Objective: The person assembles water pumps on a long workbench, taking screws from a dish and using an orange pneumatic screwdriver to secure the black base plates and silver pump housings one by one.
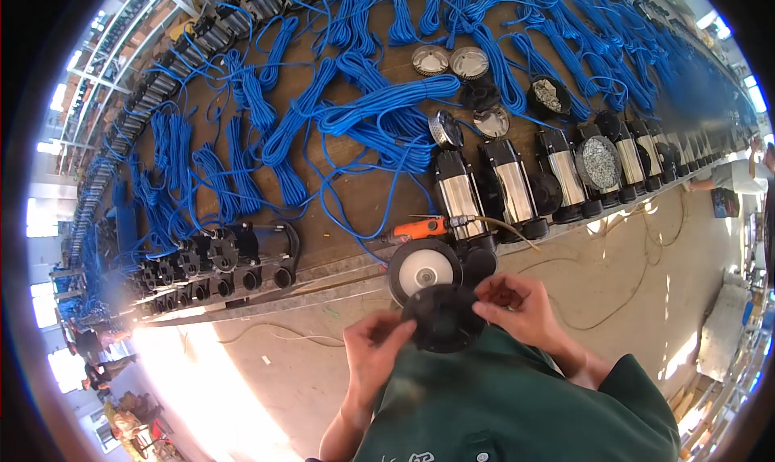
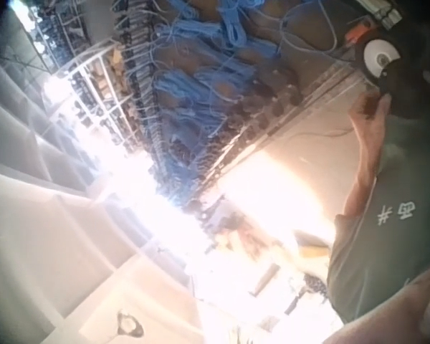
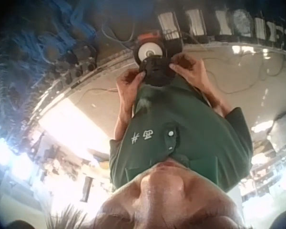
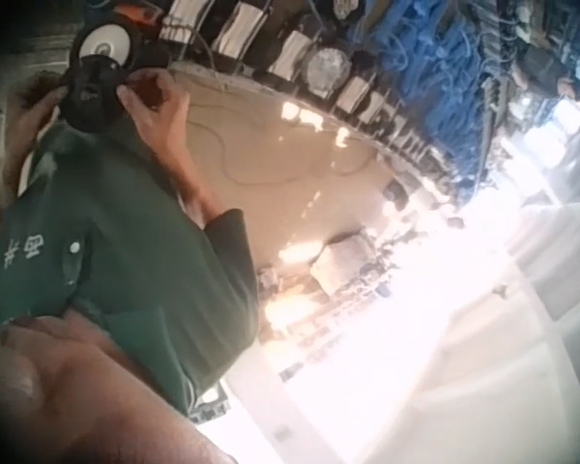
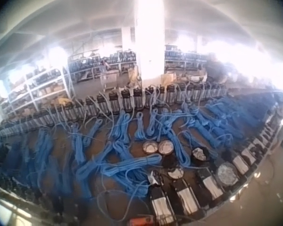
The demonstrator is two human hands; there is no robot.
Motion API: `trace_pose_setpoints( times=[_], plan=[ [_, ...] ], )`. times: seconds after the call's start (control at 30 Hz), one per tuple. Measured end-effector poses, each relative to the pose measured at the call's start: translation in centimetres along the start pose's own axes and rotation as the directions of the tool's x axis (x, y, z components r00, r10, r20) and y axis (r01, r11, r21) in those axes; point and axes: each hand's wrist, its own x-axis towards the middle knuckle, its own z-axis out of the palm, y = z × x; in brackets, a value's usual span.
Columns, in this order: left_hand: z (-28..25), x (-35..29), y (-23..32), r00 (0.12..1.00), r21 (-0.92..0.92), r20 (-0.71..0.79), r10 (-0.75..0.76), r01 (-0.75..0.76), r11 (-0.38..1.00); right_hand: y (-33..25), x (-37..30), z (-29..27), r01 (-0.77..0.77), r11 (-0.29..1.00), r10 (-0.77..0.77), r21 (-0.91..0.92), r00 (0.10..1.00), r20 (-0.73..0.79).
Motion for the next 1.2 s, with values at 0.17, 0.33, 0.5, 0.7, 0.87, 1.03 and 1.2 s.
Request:
trace_pose_setpoints(
  times=[0.17, 0.33, 0.5, 0.7, 0.87, 1.03, 1.2],
  plan=[
    [0.7, 2.8, -0.9, 0.956, 0.012, -0.121, 0.267, -0.268, 0.963, -0.4, 3.1, 0.9, -0.08, 0.954, 0.076, -0.288, 0.997, -0.024],
    [0.3, 3.1, -0.5, 0.728, 0.537, 0.001, 0.686, -0.579, 0.614, -0.8, 4.7, 1.2, 0.025, 0.869, -0.024, -0.494, 1.0, 0.007],
    [1.2, 4.6, -1.7, 0.613, 0.567, 0.18, 0.769, -0.704, 0.429, -1.1, 5.4, 2.2, 0.151, 0.795, -0.188, -0.588, 0.982, -0.002],
    [1.4, 5.1, -1.9, 0.667, 0.523, 0.211, 0.714, -0.695, 0.494, -1.2, 5.8, 2.2, 0.282, 0.669, -0.349, -0.688, 0.936, 0.044],
    [1.7, 5.2, -2.3, 0.672, 0.475, 0.189, 0.716, -0.701, 0.532, -0.8, 6.0, 1.9, 0.312, 0.664, -0.372, -0.68, 0.926, 0.062],
    [2.5, 4.6, -2.4, 0.773, 0.416, 0.114, 0.624, -0.608, 0.676, -0.5, 6.0, 1.9, 0.303, 0.679, -0.378, -0.669, 0.925, 0.036],
    [3.4, 4.5, -2.4, 0.748, 0.414, 0.07, 0.66, -0.623, 0.663, -0.2, 6.1, 1.6, 0.311, 0.675, -0.401, -0.669, 0.916, 0.021]
  ],
)
